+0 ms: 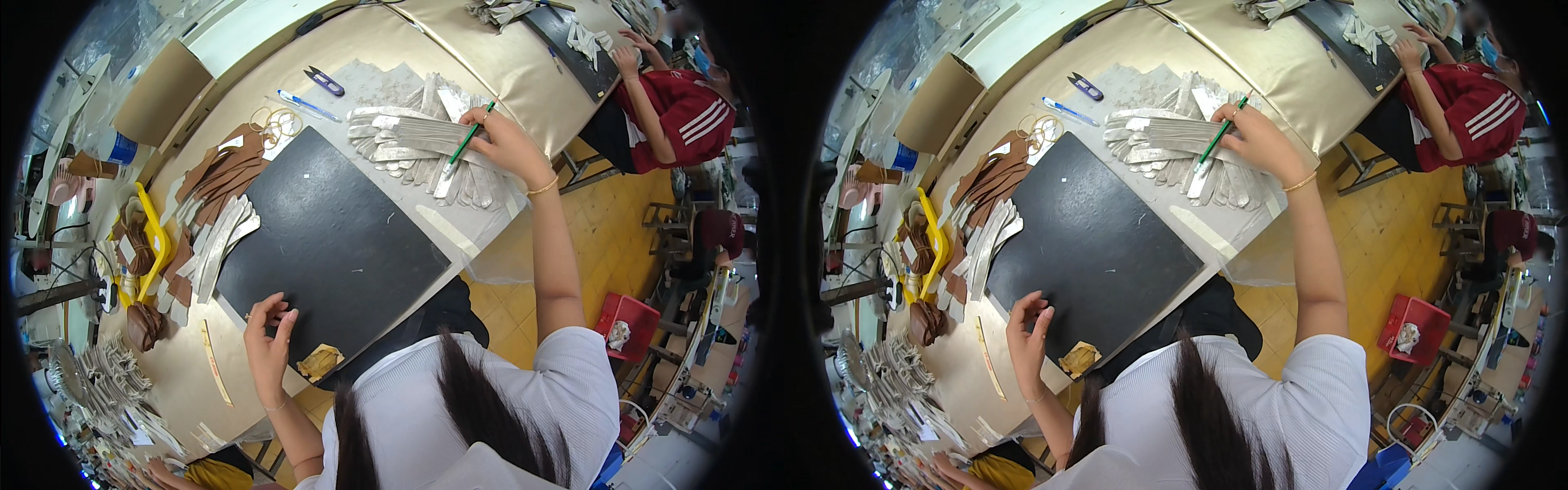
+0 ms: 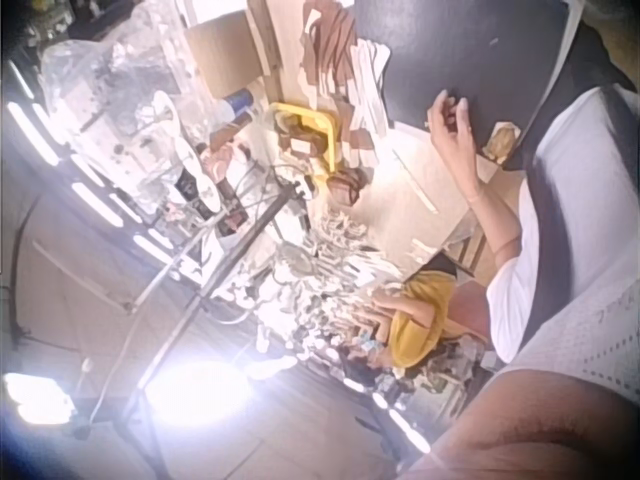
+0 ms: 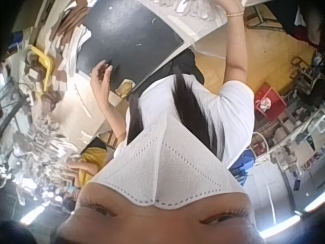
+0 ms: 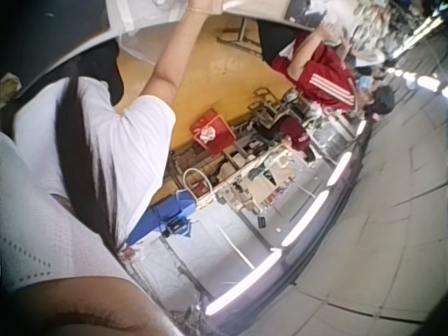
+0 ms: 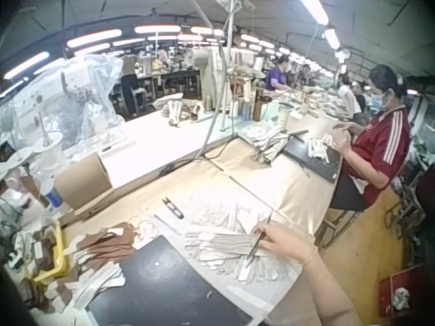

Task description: The person measures and marks multiple white fabric strips using a ruler and a green pencil. She aligns the ruler on each strip, draws lines, and then stacks the marked pieces on the table.

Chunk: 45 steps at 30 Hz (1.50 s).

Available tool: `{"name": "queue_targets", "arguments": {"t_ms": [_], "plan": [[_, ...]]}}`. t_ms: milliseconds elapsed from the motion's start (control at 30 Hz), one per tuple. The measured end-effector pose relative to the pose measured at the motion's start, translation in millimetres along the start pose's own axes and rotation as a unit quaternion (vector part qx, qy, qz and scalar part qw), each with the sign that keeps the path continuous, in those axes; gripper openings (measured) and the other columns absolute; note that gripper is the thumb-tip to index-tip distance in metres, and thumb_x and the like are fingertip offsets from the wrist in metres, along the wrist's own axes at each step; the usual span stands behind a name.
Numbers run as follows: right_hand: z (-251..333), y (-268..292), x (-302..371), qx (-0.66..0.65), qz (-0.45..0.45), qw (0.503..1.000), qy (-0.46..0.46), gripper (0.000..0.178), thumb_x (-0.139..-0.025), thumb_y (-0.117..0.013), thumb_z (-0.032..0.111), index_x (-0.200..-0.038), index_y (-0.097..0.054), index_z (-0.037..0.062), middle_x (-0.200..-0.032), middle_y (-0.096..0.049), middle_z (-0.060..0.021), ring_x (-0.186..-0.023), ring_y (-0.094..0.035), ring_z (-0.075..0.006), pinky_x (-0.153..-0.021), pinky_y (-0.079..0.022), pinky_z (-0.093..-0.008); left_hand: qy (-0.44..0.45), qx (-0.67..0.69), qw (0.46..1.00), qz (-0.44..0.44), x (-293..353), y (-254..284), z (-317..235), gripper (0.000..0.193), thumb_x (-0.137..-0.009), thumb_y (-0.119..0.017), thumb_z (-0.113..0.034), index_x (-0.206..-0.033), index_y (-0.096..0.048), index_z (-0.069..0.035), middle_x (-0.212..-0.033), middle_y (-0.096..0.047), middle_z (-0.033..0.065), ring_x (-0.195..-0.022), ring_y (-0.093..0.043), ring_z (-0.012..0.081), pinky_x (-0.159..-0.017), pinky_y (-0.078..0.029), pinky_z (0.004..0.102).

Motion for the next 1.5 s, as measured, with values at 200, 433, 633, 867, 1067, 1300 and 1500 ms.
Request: {"name": "queue_targets", "arguments": {"t_ms": [200,433,633,867,1067,1300,1500], "plan": [[-4.3,-11.3,5.9,0.073,-0.18,0.978,0.073,0.037,-0.084,-0.083,0.022,-0.111,-0.063,0.0073,-0.106,-0.069,-0.0089,-0.095,-0.062,-0.0267,-0.092,-0.048,-0.0365,-0.001,-0.003,1.0,-0.001,0.1,0.2,0.8,0.03,-0.09,-0.075,-0.003,-0.119,-0.069,0.0,-0.1,-0.066,0.0075,-0.09,-0.062,0.0158,-0.082,-0.051,0.0283],[10.1,-16.7,14.5,-0.005,-0.229,0.963,0.139,0.035,-0.086,-0.082,0.02,-0.092,-0.05,0.007,-0.111,-0.075,-0.0071,-0.119,-0.067,-0.0288,-0.108,-0.043,-0.0439,0.003,-0.012,1.0,-0.01,0.6,-1.8,-3.4,0.03,-0.089,-0.075,-0.002,-0.119,-0.069,0.0,-0.1,-0.066,0.0079,-0.089,-0.063,0.016,-0.081,-0.052,0.028],[15.4,-56.0,1.5,0.194,-0.202,0.944,0.173,0.05,-0.095,-0.07,0.016,-0.142,-0.055,0.0066,-0.131,-0.068,-0.0155,-0.136,-0.057,-0.0286,-0.116,-0.037,-0.0487,-0.023,-0.017,0.999,-0.03,1.7,0.1,-4.2,0.026,-0.09,-0.074,-0.003,-0.115,-0.07,0.0,-0.098,-0.067,0.0079,-0.087,-0.063,0.0166,-0.08,-0.051,0.0288],[6.4,-60.6,2.4,0.236,-0.184,0.941,0.161,0.017,-0.094,-0.071,0.014,-0.103,-0.06,0.0037,-0.149,-0.058,-0.0108,-0.146,-0.043,-0.0355,-0.122,-0.024,-0.0563,-0.119,-0.09,0.978,-0.148,-21.1,34.0,2.1,0.022,-0.09,-0.076,-0.007,-0.11,-0.071,-0.002,-0.095,-0.068,0.0087,-0.086,-0.063,0.0204,-0.077,-0.05,0.0302],[86.0,-66.7,0.0,0.086,-0.146,0.963,0.208,0.013,-0.092,-0.072,0.01,-0.099,-0.062,0.0048,-0.154,-0.053,-0.0105,-0.148,-0.041,-0.037,-0.121,-0.026,-0.0546,-0.235,-0.275,0.903,-0.232,-85.7,61.6,17.6,0.036,-0.092,-0.075,-0.02,-0.123,-0.069,-0.004,-0.126,-0.064,0.0156,-0.116,-0.061,0.0344,-0.1,-0.048,0.0425],[126.7,-110.8,8.9,0.036,-0.076,0.953,0.291,0.019,-0.087,-0.078,0.013,-0.097,-0.063,0.007,-0.15,-0.057,-0.0117,-0.147,-0.043,-0.0366,-0.119,-0.031,-0.0535,-0.293,-0.384,0.851,-0.207,-117.1,22.8,21.6,0.047,-0.091,-0.074,-0.025,-0.131,-0.063,-0.003,-0.129,-0.063,0.0168,-0.121,-0.059,0.0339,-0.106,-0.044,0.0459],[154.3,-137.5,14.9,-0.007,0.017,0.941,0.337,0.021,-0.086,-0.079,0.015,-0.099,-0.063,0.0086,-0.147,-0.06,-0.0114,-0.145,-0.045,-0.037,-0.115,-0.034,-0.0534,-0.265,-0.385,0.866,-0.177,-87.3,8.0,25.7,0.047,-0.091,-0.072,-0.024,-0.131,-0.062,-0.002,-0.131,-0.063,0.017,-0.124,-0.058,0.0326,-0.107,-0.043,0.0465]]}}
Point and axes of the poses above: each hand's wrist, its own x-axis away from the middle knuckle, its own y-axis out of the back of the hand, z = x × y, the point moved 2 cm from there along -x, towards the middle knuckle
